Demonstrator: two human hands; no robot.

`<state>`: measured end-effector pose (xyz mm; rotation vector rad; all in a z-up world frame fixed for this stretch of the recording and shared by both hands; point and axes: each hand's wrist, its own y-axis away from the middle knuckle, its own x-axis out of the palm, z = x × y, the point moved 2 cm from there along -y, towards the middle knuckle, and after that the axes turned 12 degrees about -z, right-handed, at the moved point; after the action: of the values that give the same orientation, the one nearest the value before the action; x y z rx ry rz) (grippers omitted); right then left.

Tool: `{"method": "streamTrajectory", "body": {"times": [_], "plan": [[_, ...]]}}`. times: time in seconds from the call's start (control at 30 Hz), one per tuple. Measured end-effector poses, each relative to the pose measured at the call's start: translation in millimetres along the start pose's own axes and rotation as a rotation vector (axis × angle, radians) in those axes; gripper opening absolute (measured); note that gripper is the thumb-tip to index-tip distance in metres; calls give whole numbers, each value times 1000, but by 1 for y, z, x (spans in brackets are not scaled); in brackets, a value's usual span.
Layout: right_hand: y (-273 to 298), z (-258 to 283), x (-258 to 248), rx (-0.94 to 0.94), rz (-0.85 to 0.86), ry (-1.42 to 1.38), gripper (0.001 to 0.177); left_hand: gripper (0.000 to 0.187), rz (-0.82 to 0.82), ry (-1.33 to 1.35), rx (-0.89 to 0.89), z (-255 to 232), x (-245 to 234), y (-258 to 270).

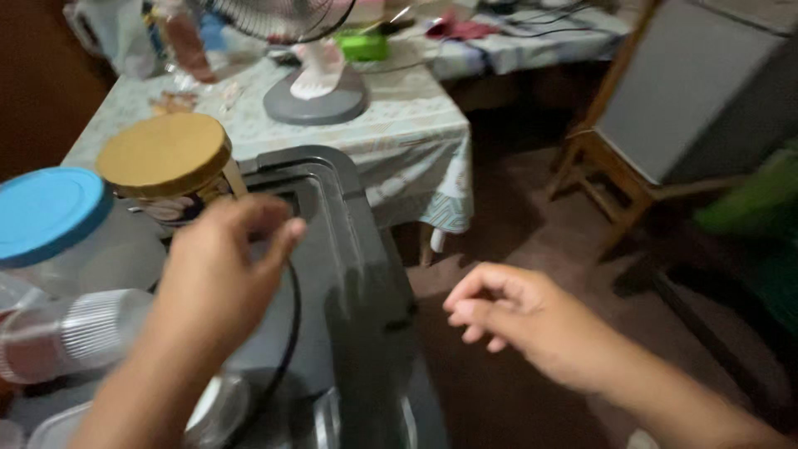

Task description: The person opens a plastic-wrapped stack of containers, removes several clear containers, and places them on a table. They then open and close various plastic containers and jars, arranging them on the table.

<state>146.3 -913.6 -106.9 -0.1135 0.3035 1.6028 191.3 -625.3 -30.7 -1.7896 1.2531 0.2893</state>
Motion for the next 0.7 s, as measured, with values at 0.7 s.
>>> {"method": "streamTrajectory", "body": {"times": [0.7], "plan": [[-616, -12, -26, -988, 381, 908, 76, 22, -212, -107, -283, -31, 222, -170]]}}
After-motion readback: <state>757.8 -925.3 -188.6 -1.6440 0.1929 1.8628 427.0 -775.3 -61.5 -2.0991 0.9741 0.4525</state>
